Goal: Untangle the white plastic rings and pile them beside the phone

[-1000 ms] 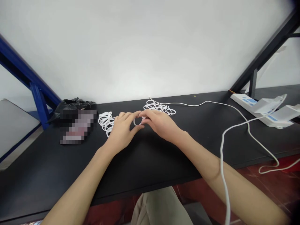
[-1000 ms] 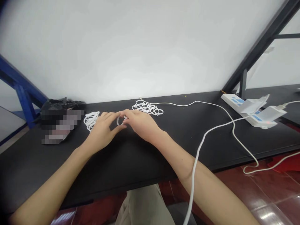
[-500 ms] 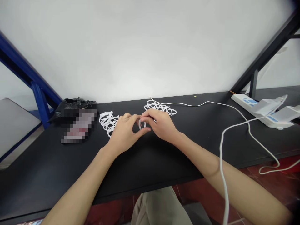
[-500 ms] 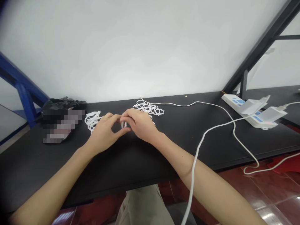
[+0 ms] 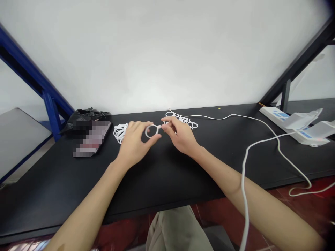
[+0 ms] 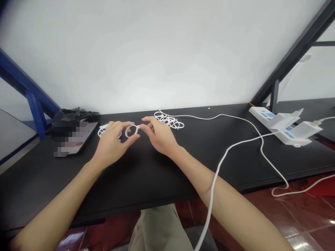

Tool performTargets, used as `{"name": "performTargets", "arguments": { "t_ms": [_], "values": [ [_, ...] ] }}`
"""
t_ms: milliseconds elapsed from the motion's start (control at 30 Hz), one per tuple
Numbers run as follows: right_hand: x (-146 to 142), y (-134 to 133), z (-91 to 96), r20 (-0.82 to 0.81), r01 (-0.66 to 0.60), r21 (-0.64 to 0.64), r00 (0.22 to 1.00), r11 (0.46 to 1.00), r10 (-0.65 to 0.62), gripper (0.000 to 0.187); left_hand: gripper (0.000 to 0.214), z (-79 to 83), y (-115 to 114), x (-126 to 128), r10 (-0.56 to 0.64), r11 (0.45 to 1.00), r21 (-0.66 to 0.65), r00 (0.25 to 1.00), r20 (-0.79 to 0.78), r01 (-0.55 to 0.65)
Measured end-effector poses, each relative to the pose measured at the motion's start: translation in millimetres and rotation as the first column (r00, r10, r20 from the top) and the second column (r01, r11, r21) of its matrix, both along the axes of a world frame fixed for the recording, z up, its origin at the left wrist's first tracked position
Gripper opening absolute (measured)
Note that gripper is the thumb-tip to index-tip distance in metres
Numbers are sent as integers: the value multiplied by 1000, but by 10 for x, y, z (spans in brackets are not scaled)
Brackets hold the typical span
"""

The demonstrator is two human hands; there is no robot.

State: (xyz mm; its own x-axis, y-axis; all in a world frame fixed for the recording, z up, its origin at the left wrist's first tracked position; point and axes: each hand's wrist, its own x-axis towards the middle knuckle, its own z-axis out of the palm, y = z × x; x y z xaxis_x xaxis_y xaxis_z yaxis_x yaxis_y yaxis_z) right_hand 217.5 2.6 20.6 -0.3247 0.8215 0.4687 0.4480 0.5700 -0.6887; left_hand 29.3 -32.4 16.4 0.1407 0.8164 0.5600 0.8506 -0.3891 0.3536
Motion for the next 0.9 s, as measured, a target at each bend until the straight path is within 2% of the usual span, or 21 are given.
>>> {"name": "performTargets", "arguments": {
  "t_ms": [133, 233, 300, 400, 533, 633, 767, 900],
  "values": [
    [40, 76, -32, 5, 103, -31, 995, 994, -102, 32, 41, -27, -33, -296, 241, 968, 82, 970, -24, -238],
    [55, 114, -57, 50, 132, -24, 990, 991, -130, 26, 44, -110, -56, -499, 372, 928, 5, 927, -44, -373],
    [69, 133, -69, 100, 145, -16, 985, 989, -143, 24, 46, -167, -61, -578, 412, 905, -78, 908, -78, -417],
    [113, 162, -69, 237, 184, 5, 955, 983, -180, 23, 48, -217, -57, -616, 416, 888, -152, 900, -131, -433],
    [204, 199, -29, 474, 304, 96, 824, 948, -312, 28, 51, -220, -52, -614, 424, 877, -184, 894, -144, -445],
    [266, 210, 20, 541, 391, 116, 746, 913, -388, 38, 51, -203, -56, -614, 422, 875, -201, 897, -131, -440],
    [304, 202, 68, 606, 447, 14, 708, 894, -363, 43, 48, -170, -83, -562, 418, 887, -170, 903, -103, -430],
    [277, 172, 51, 652, 403, -39, 703, 914, -282, 34, 36, -158, -138, -375, 354, 934, -16, 929, -107, -357]
  ]
}}
